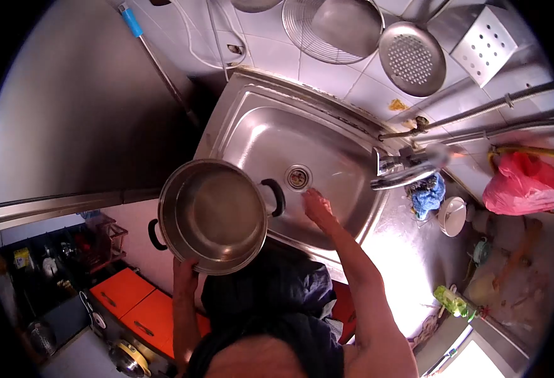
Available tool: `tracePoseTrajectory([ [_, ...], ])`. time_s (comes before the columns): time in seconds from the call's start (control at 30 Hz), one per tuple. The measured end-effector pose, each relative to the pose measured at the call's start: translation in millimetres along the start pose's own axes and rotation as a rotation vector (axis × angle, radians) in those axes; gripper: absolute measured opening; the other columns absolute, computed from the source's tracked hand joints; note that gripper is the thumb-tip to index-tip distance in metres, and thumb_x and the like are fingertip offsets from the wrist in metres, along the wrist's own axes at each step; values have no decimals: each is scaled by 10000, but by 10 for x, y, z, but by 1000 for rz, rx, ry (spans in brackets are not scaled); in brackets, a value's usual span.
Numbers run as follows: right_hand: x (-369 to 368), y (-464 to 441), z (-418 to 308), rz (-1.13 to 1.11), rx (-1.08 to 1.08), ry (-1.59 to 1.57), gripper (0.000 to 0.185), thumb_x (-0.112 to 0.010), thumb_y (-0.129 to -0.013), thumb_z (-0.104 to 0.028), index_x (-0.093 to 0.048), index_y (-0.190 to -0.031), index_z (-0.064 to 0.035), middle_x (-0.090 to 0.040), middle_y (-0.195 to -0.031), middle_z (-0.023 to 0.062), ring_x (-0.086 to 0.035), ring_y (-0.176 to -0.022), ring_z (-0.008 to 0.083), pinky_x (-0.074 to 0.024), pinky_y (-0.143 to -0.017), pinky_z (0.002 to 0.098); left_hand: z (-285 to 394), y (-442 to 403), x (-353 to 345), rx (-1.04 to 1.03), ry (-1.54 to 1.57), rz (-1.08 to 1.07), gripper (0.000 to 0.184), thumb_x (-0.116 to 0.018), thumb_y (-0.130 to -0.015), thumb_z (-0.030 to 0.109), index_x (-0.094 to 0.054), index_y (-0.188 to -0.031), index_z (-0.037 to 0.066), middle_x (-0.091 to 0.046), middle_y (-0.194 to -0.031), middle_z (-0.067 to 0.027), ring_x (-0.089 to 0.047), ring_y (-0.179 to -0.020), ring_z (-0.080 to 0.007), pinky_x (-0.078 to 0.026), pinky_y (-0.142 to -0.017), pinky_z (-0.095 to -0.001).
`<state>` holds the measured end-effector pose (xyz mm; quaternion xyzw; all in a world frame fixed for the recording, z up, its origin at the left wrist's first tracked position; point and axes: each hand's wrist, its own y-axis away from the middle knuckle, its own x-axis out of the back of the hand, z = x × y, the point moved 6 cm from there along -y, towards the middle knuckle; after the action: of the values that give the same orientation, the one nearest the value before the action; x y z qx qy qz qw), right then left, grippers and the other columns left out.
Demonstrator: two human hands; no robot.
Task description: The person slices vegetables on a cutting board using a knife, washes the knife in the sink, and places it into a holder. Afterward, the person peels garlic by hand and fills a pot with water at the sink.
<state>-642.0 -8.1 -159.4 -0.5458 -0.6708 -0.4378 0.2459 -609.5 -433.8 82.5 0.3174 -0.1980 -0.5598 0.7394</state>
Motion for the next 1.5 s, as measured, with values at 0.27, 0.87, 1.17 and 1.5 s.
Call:
tracePoseTrajectory([
  [0.27, 796, 1075, 396, 628, -343, -290, 226, -625, -956, -118, -718, -1158, -81, -659, -1256, 169, -641, -1162, 352, -549, -943, 438, 123, -283, -1026, 2, -190, -258, 591, -581, -787, -1, -491, -1369, -46, -601, -1266, -150, -647, -1126, -305, -565, -938, -439],
  [0.87, 2359, 675, 711, 608, -166, -40, 533, -453, -925, -6, -569, -1436, -107, -496, -1547, 99, -438, -1426, 385, -398, -1179, 446, -672, -1317, -2364, 20, -618, -541, 749, -656, -862, 101, -360, -1540, 219, -505, -1464, -140, -616, -1187, -386, -594, -813, -655],
  [1.17, 2389, 755, 530, 760, -165, -58, 452, -587, -950, -83, -583, -1402, -86, -446, -1578, 149, -438, -1415, 413, -404, -1160, 475, -1118, -1544, -2556, 178, -452, -736, 798, -687, -802, 92, -380, -1531, 198, -554, -1414, -105, -590, -1248, -372, -596, -850, -628],
  [1.5, 1906, 1276, 293, 843, -281, -25, 620, -483, -888, 33, -432, -1505, -7, -436, -1544, 224, -358, -1475, 415, -325, -1219, 489, -1721, -2431, -2163, 47, -436, -647, 523, -597, -819, 11, -611, -1337, 79, -691, -1163, -49, -663, -1029, -206, -567, -798, -379],
])
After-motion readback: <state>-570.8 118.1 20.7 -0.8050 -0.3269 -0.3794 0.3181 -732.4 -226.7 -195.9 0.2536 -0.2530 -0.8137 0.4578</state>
